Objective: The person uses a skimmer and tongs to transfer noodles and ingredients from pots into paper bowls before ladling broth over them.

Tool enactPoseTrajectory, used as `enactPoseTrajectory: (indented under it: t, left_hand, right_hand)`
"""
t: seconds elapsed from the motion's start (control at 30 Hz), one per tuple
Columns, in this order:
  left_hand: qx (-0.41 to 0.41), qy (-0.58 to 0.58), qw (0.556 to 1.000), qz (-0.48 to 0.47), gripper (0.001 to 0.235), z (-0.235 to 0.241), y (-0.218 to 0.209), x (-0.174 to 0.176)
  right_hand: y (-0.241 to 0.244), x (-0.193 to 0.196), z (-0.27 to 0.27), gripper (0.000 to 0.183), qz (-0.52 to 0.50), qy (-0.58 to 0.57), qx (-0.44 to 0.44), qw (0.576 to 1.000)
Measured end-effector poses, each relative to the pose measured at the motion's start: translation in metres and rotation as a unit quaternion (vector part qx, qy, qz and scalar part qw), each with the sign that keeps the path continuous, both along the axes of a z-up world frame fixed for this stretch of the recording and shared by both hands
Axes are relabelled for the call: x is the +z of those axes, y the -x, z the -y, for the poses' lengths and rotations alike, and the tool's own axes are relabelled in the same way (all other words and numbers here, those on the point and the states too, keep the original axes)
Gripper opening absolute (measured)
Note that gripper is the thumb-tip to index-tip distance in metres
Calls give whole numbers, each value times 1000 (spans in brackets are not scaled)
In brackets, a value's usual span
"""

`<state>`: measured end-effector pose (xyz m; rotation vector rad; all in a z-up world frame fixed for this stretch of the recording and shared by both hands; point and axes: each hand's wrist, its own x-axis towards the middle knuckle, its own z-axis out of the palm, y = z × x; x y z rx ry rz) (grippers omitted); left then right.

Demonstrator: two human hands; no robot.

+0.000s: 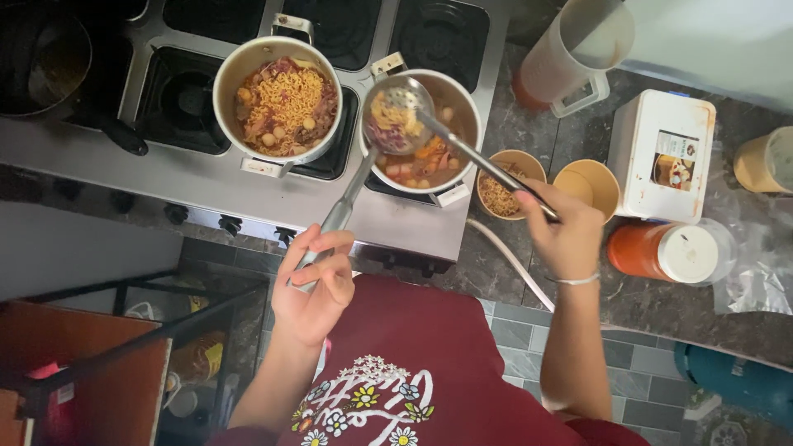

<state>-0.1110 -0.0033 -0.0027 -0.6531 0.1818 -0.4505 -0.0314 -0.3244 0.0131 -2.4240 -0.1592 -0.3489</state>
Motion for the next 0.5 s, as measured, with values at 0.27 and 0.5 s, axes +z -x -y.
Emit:
enactPoseTrajectory:
  t: [0.27,0.5]
  left_hand:
    - [-13,45,999,-20,30,-5,-2,8]
    - [-67,27,997,-21,29,3,-5,18]
  right_hand:
    - [12,6,30,31,-55,96,-32,993]
    - [54,-36,94,38,-10,-49,-118,992]
